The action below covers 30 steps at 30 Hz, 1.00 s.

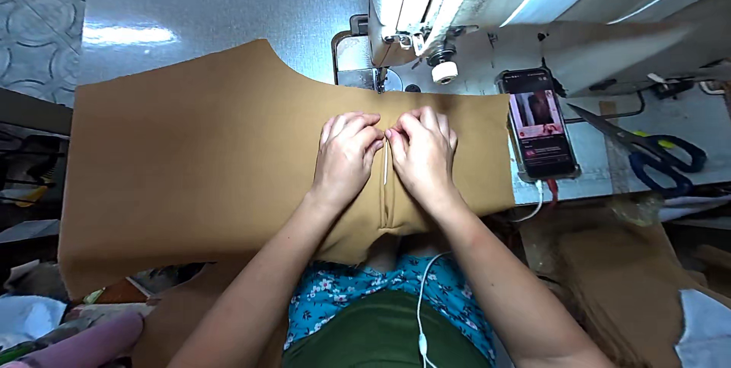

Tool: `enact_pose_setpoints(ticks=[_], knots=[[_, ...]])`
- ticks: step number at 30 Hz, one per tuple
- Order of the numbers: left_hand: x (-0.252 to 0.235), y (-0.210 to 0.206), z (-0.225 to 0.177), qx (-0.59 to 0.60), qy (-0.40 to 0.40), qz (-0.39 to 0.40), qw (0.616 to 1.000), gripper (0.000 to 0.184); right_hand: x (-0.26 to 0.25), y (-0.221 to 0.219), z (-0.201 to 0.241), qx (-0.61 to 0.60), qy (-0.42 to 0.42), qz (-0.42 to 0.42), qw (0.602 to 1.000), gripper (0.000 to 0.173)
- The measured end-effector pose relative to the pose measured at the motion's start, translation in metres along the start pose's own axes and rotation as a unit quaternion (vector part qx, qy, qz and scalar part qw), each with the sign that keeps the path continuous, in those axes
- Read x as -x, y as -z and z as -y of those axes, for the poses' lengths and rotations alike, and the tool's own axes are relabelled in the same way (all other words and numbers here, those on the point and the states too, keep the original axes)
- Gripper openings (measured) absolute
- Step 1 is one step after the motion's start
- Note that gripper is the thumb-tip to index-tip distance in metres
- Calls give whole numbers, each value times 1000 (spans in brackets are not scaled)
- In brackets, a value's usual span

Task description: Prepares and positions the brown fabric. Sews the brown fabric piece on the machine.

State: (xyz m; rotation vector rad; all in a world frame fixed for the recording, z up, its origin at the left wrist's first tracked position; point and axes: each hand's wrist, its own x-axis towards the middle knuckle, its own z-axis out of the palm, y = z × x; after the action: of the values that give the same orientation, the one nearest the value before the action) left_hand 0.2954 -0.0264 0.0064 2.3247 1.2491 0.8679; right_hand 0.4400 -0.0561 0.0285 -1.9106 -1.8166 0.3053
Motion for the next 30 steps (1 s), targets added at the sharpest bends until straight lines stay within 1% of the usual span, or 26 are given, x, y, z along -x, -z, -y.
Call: enact_pose_setpoints(ticks=[2, 4, 6, 8, 11, 13, 15, 16, 18, 20, 22, 23, 26, 28, 30], knots=[[2, -3, -3, -4, 23, -2, 1000, 17, -3, 2, 2, -7, -16, 17, 1000, 11], [1, -4, -5, -10, 48, -7, 999, 20, -10, 1, 2, -19, -39, 36, 998, 12], [0, -5, -7, -12, 73, -6, 997, 20, -19, 1, 3, -33, -68, 76, 994, 15], [-5, -2, -8, -12, 94, 15, 995, 17, -24, 3, 1, -41, -82, 98, 991, 15], [-21, 5, -4, -16, 102, 68, 992, 10, -30, 1, -1, -28, -79, 76, 994, 18], [-26, 9, 1, -8, 108, 94, 990, 9, -31, 0, -1, -4, -72, 82, 994, 25], [-23, 7, 5, -2, 98, 85, 992, 9, -29, -2, -3, 15, -60, 90, 994, 35], [-19, 5, 6, -3, 90, 70, 993, 11, -28, -3, -4, 25, -53, 87, 994, 38], [-13, 3, 4, -17, 83, 54, 995, 18, -26, -7, -4, 42, -37, 65, 996, 37], [-10, 0, 0, -32, 92, 51, 994, 26, -21, -14, -5, 65, -21, 37, 997, 38], [-7, -2, -5, -40, 107, 44, 993, 26, -15, -22, -5, 85, -4, 12, 996, 40], [-7, -2, -7, -43, 113, 41, 992, 26, -11, -23, -4, 91, -2, 12, 996, 42], [-9, -4, -10, -57, 115, 38, 991, 27, -8, -13, 2, 85, -5, 57, 995, 49], [-9, -4, -10, -69, 115, 53, 990, 32, -9, -14, 1, 86, -16, 81, 993, 51], [-10, -3, -10, -70, 119, 77, 987, 35, -12, -19, -3, 94, -28, 83, 992, 53]])
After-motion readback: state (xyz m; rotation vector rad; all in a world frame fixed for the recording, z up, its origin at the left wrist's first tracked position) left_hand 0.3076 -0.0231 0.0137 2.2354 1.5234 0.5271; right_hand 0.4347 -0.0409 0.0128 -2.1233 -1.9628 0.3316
